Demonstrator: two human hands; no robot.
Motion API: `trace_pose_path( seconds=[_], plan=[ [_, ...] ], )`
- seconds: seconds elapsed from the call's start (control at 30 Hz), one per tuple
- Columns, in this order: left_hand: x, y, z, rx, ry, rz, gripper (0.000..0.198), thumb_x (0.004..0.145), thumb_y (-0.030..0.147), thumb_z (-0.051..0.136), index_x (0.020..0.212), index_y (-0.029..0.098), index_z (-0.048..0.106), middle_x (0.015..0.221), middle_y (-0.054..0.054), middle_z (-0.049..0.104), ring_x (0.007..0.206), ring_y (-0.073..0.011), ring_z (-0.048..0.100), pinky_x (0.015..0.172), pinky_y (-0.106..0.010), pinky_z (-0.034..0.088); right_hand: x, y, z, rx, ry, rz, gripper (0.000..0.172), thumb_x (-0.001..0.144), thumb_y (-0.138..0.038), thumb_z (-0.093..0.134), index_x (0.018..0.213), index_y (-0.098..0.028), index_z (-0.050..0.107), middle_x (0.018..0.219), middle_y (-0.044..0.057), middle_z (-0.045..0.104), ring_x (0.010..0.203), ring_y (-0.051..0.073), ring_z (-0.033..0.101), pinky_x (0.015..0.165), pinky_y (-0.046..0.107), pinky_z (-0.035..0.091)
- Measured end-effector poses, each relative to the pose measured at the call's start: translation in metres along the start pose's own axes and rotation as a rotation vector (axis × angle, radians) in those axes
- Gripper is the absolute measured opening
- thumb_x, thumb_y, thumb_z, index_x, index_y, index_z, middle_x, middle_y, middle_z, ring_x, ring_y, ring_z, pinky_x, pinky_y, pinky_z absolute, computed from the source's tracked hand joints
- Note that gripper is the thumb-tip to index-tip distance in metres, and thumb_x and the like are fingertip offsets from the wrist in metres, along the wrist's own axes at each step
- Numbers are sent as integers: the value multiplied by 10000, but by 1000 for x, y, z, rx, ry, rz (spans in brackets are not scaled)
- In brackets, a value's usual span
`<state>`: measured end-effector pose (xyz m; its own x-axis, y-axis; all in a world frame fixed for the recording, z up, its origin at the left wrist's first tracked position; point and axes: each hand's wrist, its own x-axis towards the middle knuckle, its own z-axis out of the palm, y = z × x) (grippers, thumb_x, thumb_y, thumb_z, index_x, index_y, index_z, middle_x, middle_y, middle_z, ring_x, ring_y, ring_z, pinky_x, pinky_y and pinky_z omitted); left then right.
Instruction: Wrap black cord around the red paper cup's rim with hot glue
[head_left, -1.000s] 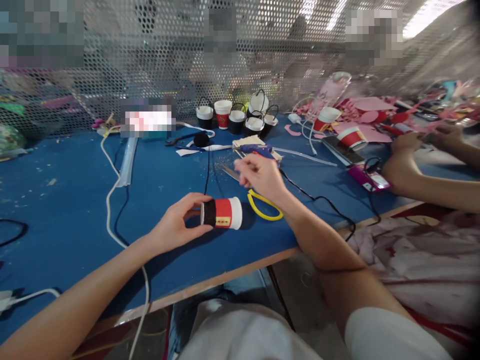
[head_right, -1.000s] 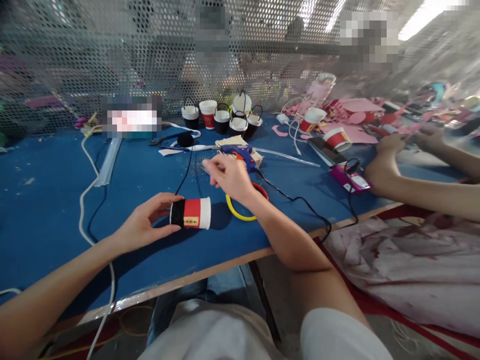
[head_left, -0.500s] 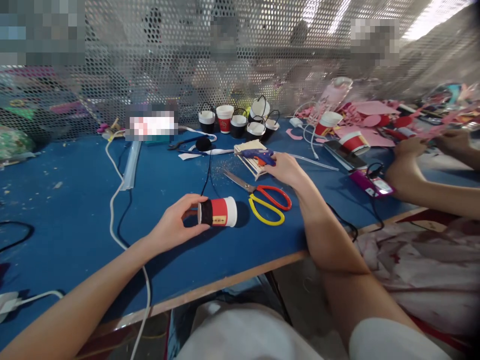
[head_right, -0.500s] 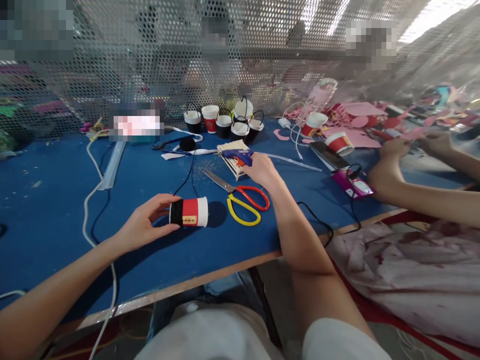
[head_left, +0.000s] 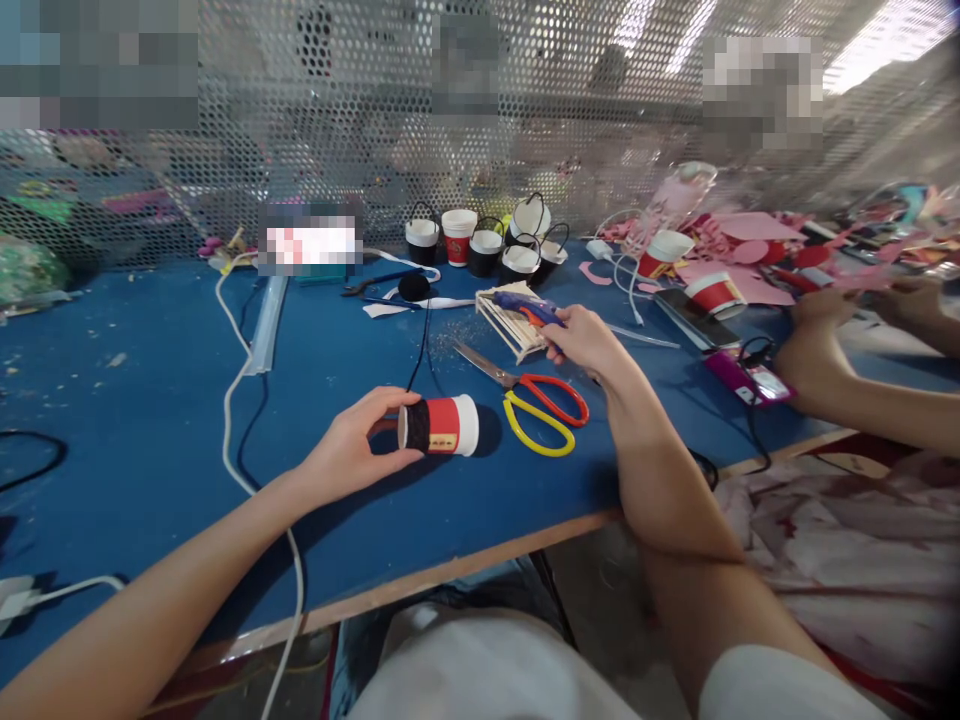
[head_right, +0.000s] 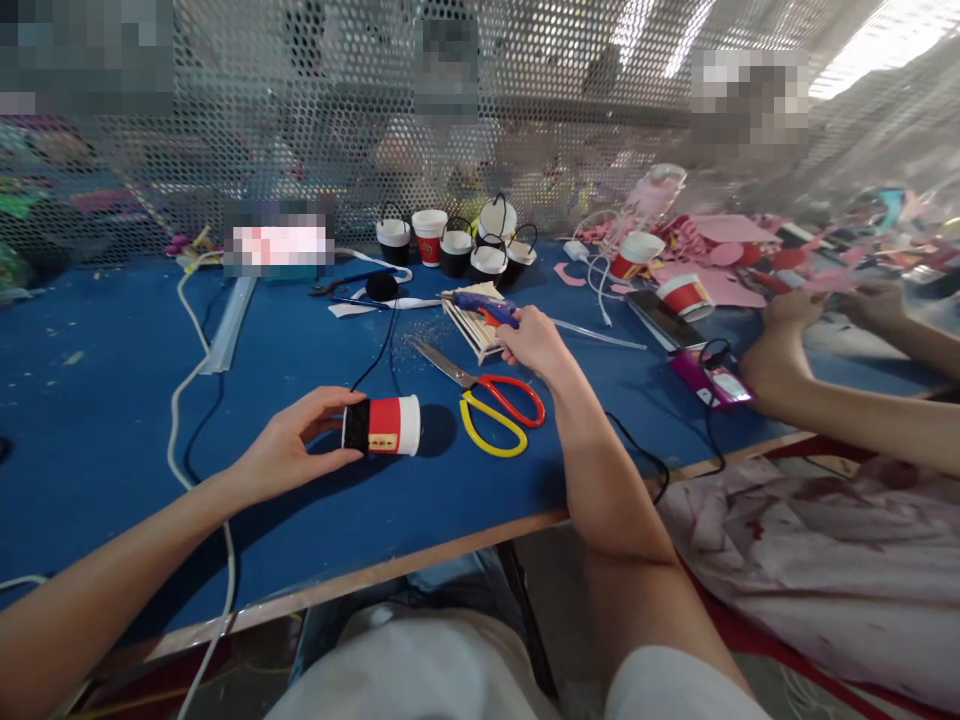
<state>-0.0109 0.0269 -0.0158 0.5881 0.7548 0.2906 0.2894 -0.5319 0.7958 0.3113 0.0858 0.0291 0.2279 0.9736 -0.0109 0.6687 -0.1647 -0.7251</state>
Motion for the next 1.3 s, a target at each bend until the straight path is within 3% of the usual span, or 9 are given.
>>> trace_pose_path(
  seconds=[0.2, 0.33, 0.5, 0.63, 0.83, 1.07, 1.3],
  plan=[
    [1, 3, -4, -13, 35, -15, 507, 764, 277, 685, 1230, 209, 496, 1222, -106, 501, 1094, -225, 570, 934, -408, 531, -11, -17, -1, 366, -8, -37, 187, 770, -211, 531, 590, -186, 487, 493, -15, 497, 435, 76, 467, 386, 183, 374],
    [3, 4, -7, 9, 57, -27, 491, 759, 287, 688, 1207, 194, 512, 1211, -113, 516, 1100, -233, 565, 931, -411, 532, -16, -26, 1, 515, -102, -1, 207, 796, -284, 558, 622, -180, 519, 544, 10, 548, 457, 89, 504, 410, 207, 415],
    [4, -4, -10, -30, 86, -41, 511, 741, 271, 710, 1204, 186, 509, 1227, -114, 529, 1093, -231, 582, 932, -394, 529, -25, -35, 9, 671, -288, -85, 158, 721, -255, 669, 822, -164, 589, 674, 20, 628, 590, 120, 593, 526, 237, 501],
    [4, -10, -11, -45, 96, -66, 499, 738, 265, 714, 1190, 191, 515, 1231, -109, 532, 1077, -227, 591, 916, -385, 536, -40, -39, 20, 668, -480, -161, 185, 754, -222, 630, 914, -129, 638, 613, 7, 606, 530, 95, 530, 473, 214, 438],
    [7, -11, -13, -133, 107, -133, 510, 757, 247, 698, 1223, 198, 495, 1231, -100, 528, 1082, -216, 584, 928, -374, 525, -62, -39, 30, 495, -549, -223, 95, 768, -208, 607, 810, -142, 661, 521, -26, 546, 474, 79, 482, 457, 209, 405],
    [7, -11, -15, -191, 113, -177, 512, 750, 260, 702, 1217, 173, 511, 1229, -119, 519, 1005, -207, 614, 890, -381, 542, -78, -40, 36, 340, -438, -153, 119, 700, -267, 654, 750, -159, 639, 592, -2, 596, 473, 102, 507, 440, 236, 432],
    [9, -10, -16, -181, 138, -231, 508, 755, 278, 695, 1217, 162, 519, 1212, -110, 532, 937, -179, 632, 838, -344, 561, -82, -28, 41, 144, -344, -358, 104, 736, -300, 615, 705, -200, 621, 580, -6, 602, 541, 143, 567, 515, 249, 473]
  ],
)
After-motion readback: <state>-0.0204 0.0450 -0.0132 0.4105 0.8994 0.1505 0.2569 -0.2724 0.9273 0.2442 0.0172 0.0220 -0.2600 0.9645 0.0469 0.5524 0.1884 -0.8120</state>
